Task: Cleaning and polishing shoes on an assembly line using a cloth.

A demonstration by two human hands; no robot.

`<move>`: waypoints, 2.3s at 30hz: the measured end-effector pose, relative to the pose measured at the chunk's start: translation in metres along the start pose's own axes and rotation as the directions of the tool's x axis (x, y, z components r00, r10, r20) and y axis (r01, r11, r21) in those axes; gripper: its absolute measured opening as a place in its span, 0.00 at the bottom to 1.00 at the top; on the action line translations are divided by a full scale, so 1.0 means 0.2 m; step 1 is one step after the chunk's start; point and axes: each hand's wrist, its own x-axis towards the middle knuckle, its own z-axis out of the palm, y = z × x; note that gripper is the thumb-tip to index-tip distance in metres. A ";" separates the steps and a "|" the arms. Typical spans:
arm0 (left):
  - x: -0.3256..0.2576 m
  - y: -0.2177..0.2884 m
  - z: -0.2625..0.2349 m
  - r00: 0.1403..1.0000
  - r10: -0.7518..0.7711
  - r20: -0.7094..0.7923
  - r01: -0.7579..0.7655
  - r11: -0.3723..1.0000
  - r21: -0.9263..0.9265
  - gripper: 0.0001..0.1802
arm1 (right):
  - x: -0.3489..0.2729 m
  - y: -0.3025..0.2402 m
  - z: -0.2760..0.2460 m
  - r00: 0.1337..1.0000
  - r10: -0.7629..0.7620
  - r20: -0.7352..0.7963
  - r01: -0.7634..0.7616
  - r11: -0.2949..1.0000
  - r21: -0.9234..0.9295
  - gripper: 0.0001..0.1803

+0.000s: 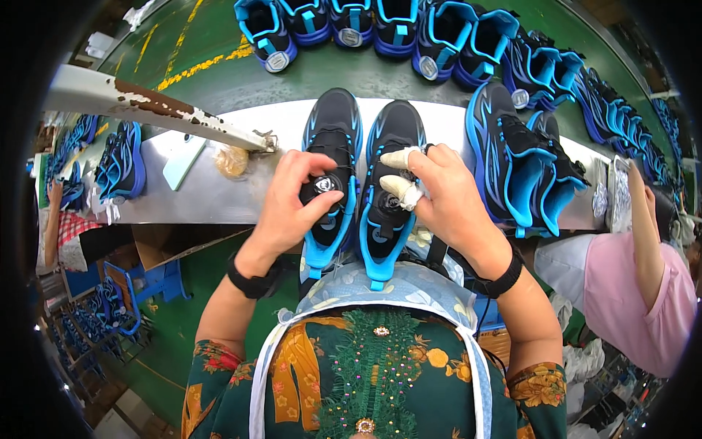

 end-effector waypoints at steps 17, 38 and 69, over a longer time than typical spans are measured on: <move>-0.02 -0.01 -0.01 0.990 0.132 -0.055 -0.134 0.990 -0.033 0.29 | 0.42 0.07 0.26 0.892 -0.042 0.449 0.063 0.998 -0.031 0.27; -0.05 0.00 -0.04 0.988 0.069 -0.135 -0.069 0.998 0.004 0.24 | 0.40 0.14 0.29 0.906 -0.091 0.413 0.100 0.995 0.000 0.31; -0.31 0.15 0.20 0.788 -0.615 0.024 0.397 0.479 -0.783 0.10 | 0.38 0.05 0.19 0.839 -0.316 0.443 0.225 0.943 0.247 0.28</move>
